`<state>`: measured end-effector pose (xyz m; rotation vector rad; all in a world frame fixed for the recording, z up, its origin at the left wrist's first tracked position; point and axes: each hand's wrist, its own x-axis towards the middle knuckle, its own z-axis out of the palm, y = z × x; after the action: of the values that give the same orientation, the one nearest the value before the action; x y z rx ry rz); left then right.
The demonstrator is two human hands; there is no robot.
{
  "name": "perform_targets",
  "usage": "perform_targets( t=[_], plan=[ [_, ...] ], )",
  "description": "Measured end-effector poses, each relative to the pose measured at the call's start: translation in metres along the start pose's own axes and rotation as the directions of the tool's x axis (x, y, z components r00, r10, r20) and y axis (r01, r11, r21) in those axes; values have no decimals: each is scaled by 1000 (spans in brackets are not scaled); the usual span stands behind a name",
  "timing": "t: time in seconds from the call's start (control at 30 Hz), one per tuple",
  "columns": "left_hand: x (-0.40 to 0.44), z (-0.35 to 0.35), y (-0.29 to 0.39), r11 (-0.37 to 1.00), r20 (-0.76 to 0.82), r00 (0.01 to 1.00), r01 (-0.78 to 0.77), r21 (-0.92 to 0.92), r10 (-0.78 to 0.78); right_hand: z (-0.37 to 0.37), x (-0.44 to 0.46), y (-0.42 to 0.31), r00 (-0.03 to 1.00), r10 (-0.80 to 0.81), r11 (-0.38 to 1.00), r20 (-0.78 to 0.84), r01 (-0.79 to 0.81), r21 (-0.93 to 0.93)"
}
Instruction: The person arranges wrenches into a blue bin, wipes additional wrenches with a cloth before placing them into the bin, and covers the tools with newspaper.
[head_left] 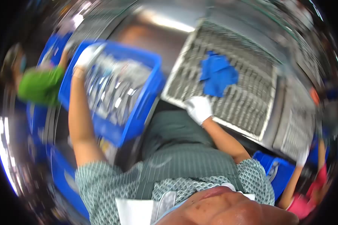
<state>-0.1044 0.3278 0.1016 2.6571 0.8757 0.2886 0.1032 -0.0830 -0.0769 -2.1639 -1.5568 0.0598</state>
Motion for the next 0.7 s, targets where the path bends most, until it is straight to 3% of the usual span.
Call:
perform_targets(
  t=[0.03, 0.07, 0.13, 0.17, 0.2, 0.23, 0.3, 0.37, 0.4, 0.47, 0.57, 0.7],
  plan=[
    [-3, 5, -8, 1000, 4, 1000, -11, 9, 11, -3, 2, -1, 1000, -27, 1000, 1, 27, 14],
    [-5, 12, -1, 985, 67, 983, 172, -11, -171, -2, 2, -3, 993, -50, 996, -108, 58, 68],
    [-1, 45, -34, 949, 334, 932, -225, 220, 144, -2, 3, -5, 998, 4, 997, -65, 0, 76],
    [-4, 62, -27, 697, 443, 839, -522, 492, 315, 0, 3, -5, 998, 6, 997, -70, -1, 73],
    [-6, 88, -21, 888, 405, 892, -340, 310, 200, 1, 2, -4, 998, 4, 997, -68, 2, 79],
    [-7, 115, -16, 988, 360, 929, -123, 95, 81, 2, 2, -3, 998, 4, 997, -67, 2, 79],
    [-11, 144, 14, 936, 450, 877, -286, 204, 170, 3, 1, -4, 996, -29, 997, -88, 35, 72],
    [-8, 204, 12, 936, 527, 807, -347, 60, 266, 4, 2, -5, 997, -17, 999, -70, 20, 48],
    [-13, 208, 38, 982, 586, 806, 33, -187, 85, 5, 2, -6, 997, -22, 999, -77, 25, 48],
    [-38, 187, 79, 990, 462, 876, -100, -102, 136, 7, 1, -6, 996, -18, 999, -86, 21, 28],
    [-18, 222, 69, 989, 498, 860, -143, 24, 112, 10, 0, -4, 997, -13, 1000, -76, 15, 25],
    [3, 209, 61, 976, 474, 874, -181, 116, 106, 14, 0, 0, 998, -27, 1000, -64, 27, 3]
  ],
)
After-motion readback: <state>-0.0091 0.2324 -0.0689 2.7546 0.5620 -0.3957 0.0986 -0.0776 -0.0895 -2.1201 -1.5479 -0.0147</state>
